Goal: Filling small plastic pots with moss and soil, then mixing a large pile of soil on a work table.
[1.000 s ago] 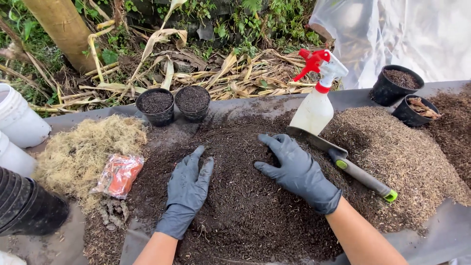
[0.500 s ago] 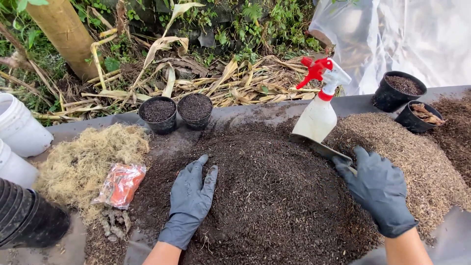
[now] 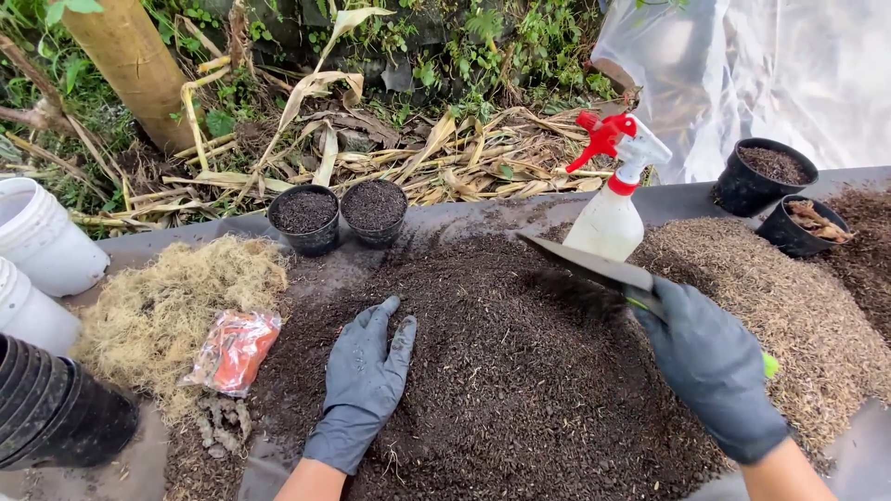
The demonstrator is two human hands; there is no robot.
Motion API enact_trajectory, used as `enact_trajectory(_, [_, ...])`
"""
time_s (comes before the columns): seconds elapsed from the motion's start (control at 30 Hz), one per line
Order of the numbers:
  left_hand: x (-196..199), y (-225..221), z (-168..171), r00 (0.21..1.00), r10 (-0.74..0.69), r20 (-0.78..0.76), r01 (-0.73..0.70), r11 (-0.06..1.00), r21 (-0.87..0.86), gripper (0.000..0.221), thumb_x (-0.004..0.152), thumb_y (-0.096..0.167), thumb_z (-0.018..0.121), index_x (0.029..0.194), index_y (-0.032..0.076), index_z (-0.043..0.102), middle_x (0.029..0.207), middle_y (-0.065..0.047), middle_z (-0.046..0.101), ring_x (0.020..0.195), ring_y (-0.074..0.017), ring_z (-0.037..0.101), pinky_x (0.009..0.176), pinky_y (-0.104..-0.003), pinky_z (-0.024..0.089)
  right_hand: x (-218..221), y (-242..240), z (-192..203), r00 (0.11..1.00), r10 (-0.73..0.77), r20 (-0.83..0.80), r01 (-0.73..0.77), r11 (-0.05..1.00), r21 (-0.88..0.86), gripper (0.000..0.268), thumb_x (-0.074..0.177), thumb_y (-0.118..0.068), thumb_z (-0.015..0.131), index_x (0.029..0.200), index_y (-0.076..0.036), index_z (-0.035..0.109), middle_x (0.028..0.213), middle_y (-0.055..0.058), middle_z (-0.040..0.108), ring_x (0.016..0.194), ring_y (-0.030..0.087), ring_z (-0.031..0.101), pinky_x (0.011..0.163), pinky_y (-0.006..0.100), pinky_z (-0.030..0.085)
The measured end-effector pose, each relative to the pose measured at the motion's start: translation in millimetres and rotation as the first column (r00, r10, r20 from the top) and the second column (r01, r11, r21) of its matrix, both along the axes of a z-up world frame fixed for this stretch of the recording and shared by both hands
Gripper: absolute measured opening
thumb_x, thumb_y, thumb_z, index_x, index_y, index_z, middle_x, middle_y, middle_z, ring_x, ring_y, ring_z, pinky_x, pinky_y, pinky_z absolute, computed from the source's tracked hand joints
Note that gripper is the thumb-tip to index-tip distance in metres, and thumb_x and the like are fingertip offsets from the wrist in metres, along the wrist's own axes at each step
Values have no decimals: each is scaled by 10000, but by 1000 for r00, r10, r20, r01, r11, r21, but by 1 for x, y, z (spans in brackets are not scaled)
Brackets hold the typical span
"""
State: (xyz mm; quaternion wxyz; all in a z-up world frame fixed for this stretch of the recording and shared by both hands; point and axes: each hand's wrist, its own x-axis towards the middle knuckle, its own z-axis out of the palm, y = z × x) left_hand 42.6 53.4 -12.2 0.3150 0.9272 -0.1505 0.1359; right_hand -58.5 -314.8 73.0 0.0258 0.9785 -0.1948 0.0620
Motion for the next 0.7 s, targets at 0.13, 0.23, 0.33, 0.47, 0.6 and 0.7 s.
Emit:
enact_trajectory(0.13, [-3, -1, 3, 999, -7, 40, 8, 1000, -29, 567, 988, 521, 469, 1413, 174, 612, 1268, -141, 705, 1204, -350, 617, 1040, -471, 474, 46, 38, 23, 994, 105, -41, -100, 990, 96, 323, 1087, -442, 352, 1226, -211, 529, 882, -13, 662, 710, 172, 633, 602, 336, 542])
enact_trajectory(0.23, [-4, 0, 2, 997, 28, 75, -26, 999, -29, 591, 1002, 516, 450, 1434, 135, 580, 1286, -157, 686, 1175, -373, 624, 1017, -481, 483, 84, 41, -8, 991, 110, -77, -100, 988, 121, 439, 1124, -436, 248, 1170, -122, 551, 828, 60, 683, 646, 251, 645, 534, 371, 532])
enact_trajectory(0.33, [-7, -2, 16, 994, 106, -8, -107, 993, -47, 661, 985, 564, 408, 1529, 191, 452, 1442, -120, 571, 1265, -385, 532, 1029, -552, 419, 95, 45, -9, 978, 139, -158, -116, 983, 145, 416, 1057, -346, 262, 1086, -100, 596, 918, 127, 734, 780, 354, 731, 649, 476, 632])
enact_trajectory(0.47, [-17, -6, 36, 983, 135, -122, -159, 963, -218, 668, 987, 579, 305, 1614, 349, 287, 1648, -42, 398, 1480, -349, 376, 1170, -581, 210, 88, 52, 20, 927, 186, -327, -143, 978, 152, 472, 973, -322, 359, 1387, -344, 585, 674, -31, 635, 598, 169, 627, 554, 291, 540])
enact_trajectory(0.6, [-9, -2, 23, 990, 119, 78, -96, 963, -252, 602, 1058, 420, 298, 1616, 196, 321, 1649, -67, 402, 1508, -294, 372, 1185, -434, 275, 73, 56, 43, 936, 163, -313, -121, 982, 148, 384, 1024, -433, 355, 1282, -494, 632, 665, -95, 624, 568, 101, 604, 502, 237, 474])
enact_trajectory(0.7, [-10, -3, 25, 982, 151, 115, -109, 943, -315, 606, 1066, 461, 274, 1604, 193, 355, 1627, -78, 439, 1482, -297, 421, 1160, -414, 331, 73, 68, 58, 967, 72, -244, 12, 946, 325, 437, 926, -540, 614, 1363, -531, 611, 869, -108, 810, 615, 90, 651, 590, 207, 557])
